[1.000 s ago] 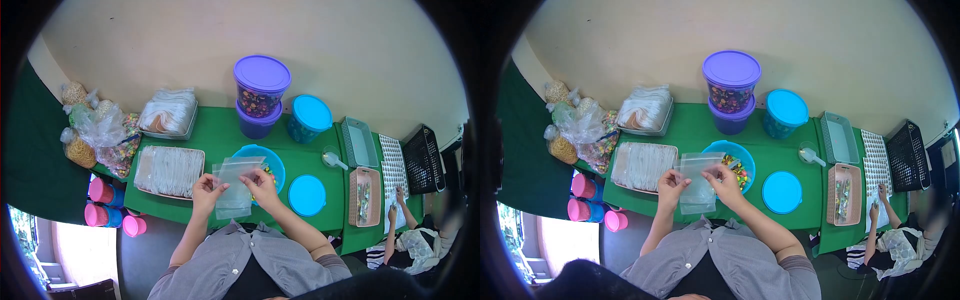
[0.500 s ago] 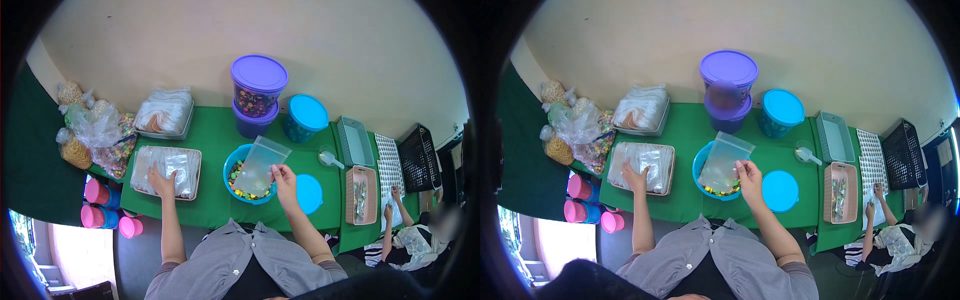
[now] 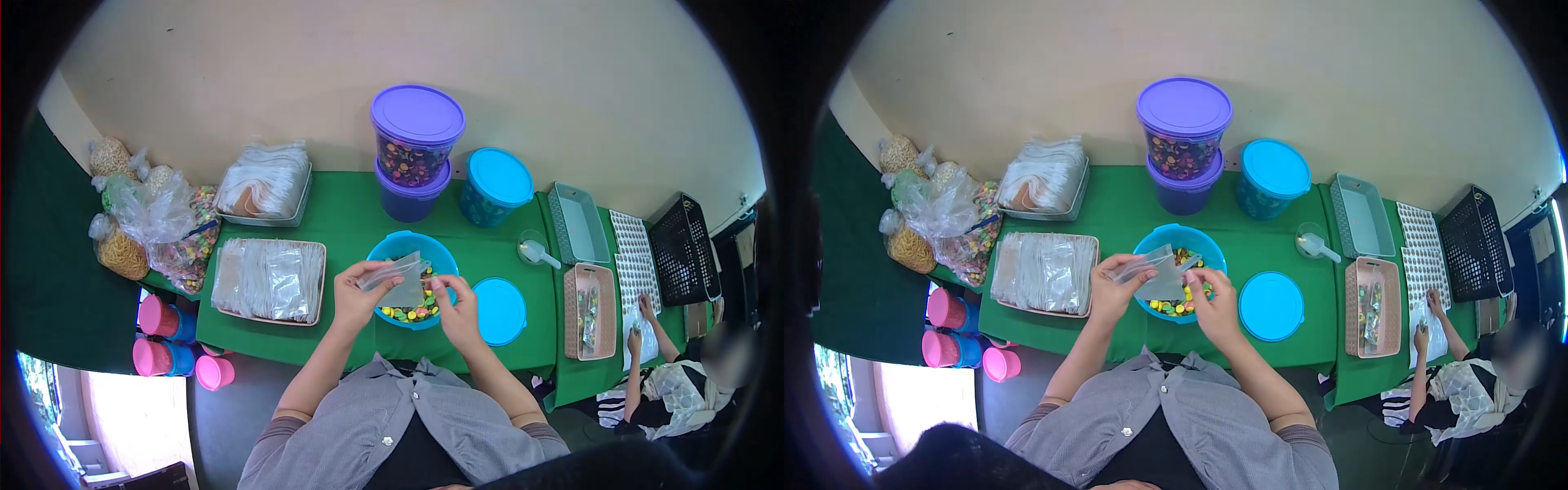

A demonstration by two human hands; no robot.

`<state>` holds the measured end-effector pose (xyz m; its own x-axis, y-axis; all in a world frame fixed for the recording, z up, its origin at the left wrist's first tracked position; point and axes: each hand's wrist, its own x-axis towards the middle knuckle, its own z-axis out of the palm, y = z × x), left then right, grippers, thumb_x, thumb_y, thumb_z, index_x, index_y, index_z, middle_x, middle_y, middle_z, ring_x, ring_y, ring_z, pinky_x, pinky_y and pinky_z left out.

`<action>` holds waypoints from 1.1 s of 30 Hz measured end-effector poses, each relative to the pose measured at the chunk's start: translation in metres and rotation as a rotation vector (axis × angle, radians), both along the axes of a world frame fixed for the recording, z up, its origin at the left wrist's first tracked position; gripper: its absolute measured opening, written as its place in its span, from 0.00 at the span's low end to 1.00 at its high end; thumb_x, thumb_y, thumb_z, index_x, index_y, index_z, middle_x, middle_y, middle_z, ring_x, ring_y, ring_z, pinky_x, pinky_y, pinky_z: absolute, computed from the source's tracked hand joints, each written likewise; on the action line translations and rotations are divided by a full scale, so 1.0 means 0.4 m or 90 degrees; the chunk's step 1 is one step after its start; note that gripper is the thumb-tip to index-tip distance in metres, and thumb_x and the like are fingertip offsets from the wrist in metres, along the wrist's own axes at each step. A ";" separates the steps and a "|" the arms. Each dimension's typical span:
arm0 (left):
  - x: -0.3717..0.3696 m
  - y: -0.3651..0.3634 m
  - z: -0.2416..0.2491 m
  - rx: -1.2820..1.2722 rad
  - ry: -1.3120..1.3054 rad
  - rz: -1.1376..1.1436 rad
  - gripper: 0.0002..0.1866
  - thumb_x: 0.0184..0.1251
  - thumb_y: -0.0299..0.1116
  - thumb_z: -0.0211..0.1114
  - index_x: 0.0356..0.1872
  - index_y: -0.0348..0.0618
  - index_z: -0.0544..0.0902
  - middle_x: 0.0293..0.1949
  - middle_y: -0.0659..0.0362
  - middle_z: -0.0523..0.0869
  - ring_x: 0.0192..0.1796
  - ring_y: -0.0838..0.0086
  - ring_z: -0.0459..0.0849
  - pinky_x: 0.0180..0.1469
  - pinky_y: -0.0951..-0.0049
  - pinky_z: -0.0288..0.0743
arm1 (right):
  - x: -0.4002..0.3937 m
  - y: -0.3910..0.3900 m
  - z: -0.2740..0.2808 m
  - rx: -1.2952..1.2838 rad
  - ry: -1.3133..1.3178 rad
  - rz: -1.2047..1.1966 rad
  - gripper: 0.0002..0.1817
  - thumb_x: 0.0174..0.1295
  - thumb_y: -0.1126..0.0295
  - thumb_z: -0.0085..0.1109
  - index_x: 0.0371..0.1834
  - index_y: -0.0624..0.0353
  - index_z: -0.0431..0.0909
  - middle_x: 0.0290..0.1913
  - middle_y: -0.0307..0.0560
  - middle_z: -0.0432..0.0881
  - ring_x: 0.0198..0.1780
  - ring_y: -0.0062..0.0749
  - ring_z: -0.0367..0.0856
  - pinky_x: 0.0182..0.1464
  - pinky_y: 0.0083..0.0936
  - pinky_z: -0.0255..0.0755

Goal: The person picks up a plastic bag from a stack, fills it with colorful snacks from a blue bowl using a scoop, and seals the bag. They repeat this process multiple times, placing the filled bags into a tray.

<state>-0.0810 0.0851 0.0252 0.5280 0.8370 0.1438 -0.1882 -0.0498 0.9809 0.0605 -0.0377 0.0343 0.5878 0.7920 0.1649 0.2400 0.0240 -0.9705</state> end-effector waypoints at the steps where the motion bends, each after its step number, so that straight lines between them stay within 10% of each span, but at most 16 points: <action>1: 0.000 -0.012 0.001 0.000 0.002 -0.002 0.20 0.51 0.19 0.74 0.47 0.35 0.81 0.38 0.54 0.88 0.42 0.74 0.87 0.49 0.76 0.80 | 0.009 -0.003 -0.005 0.000 0.002 -0.002 0.08 0.67 0.70 0.57 0.38 0.64 0.81 0.36 0.44 0.81 0.40 0.25 0.78 0.42 0.24 0.73; 4: -0.003 -0.042 0.002 -0.022 -0.028 0.051 0.12 0.50 0.21 0.75 0.37 0.36 0.85 0.37 0.57 0.88 0.41 0.78 0.85 0.53 0.71 0.79 | 0.016 -0.010 0.014 0.052 -0.067 -0.020 0.07 0.66 0.72 0.57 0.41 0.64 0.80 0.37 0.45 0.81 0.41 0.27 0.78 0.44 0.24 0.74; 10: 0.001 -0.073 0.002 0.497 0.047 0.116 0.14 0.46 0.19 0.72 0.37 0.39 0.84 0.32 0.57 0.86 0.37 0.67 0.86 0.58 0.59 0.77 | -0.037 -0.019 0.058 -0.037 0.104 0.106 0.12 0.65 0.70 0.57 0.47 0.64 0.76 0.45 0.43 0.80 0.46 0.28 0.77 0.52 0.26 0.70; 12: 0.002 -0.086 0.015 0.571 0.089 0.020 0.16 0.46 0.19 0.70 0.39 0.41 0.83 0.38 0.56 0.85 0.41 0.61 0.85 0.59 0.56 0.76 | -0.054 -0.010 0.051 0.042 0.111 0.067 0.13 0.59 0.73 0.60 0.46 0.65 0.77 0.37 0.49 0.82 0.40 0.29 0.81 0.40 0.28 0.74; 13: -0.002 -0.085 0.021 0.573 0.148 -0.069 0.22 0.46 0.21 0.70 0.48 0.43 0.81 0.50 0.54 0.82 0.52 0.61 0.82 0.66 0.50 0.67 | -0.045 -0.017 0.055 0.042 0.111 0.066 0.13 0.59 0.73 0.60 0.46 0.65 0.77 0.37 0.49 0.82 0.40 0.29 0.81 0.40 0.28 0.74; 19: 0.003 -0.068 0.054 0.475 0.131 -0.236 0.37 0.41 0.30 0.73 0.61 0.50 0.73 0.53 0.54 0.75 0.59 0.58 0.75 0.74 0.41 0.44 | -0.023 -0.052 0.067 -0.215 -0.084 0.278 0.10 0.58 0.68 0.57 0.32 0.66 0.80 0.26 0.53 0.82 0.29 0.42 0.82 0.36 0.34 0.74; 28: -0.026 -0.065 -0.004 0.566 0.178 -0.148 0.22 0.40 0.37 0.77 0.39 0.47 0.80 0.43 0.57 0.80 0.50 0.61 0.80 0.65 0.50 0.65 | 0.028 -0.051 0.094 -0.399 -0.203 0.321 0.16 0.65 0.63 0.51 0.32 0.67 0.81 0.26 0.57 0.81 0.29 0.47 0.80 0.35 0.39 0.72; 33: -0.043 -0.055 -0.018 0.446 0.144 -0.092 0.23 0.42 0.41 0.80 0.38 0.45 0.79 0.40 0.57 0.80 0.45 0.63 0.82 0.56 0.62 0.72 | 0.028 -0.059 0.087 -0.199 0.012 0.400 0.28 0.67 0.50 0.55 0.58 0.64 0.72 0.50 0.56 0.79 0.51 0.39 0.78 0.55 0.34 0.71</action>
<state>-0.0983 0.0630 0.0181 0.7051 0.5097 0.4929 -0.0380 -0.6670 0.7441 0.0716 -0.0612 0.0692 0.0034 0.9914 -0.1312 0.2548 -0.1277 -0.9585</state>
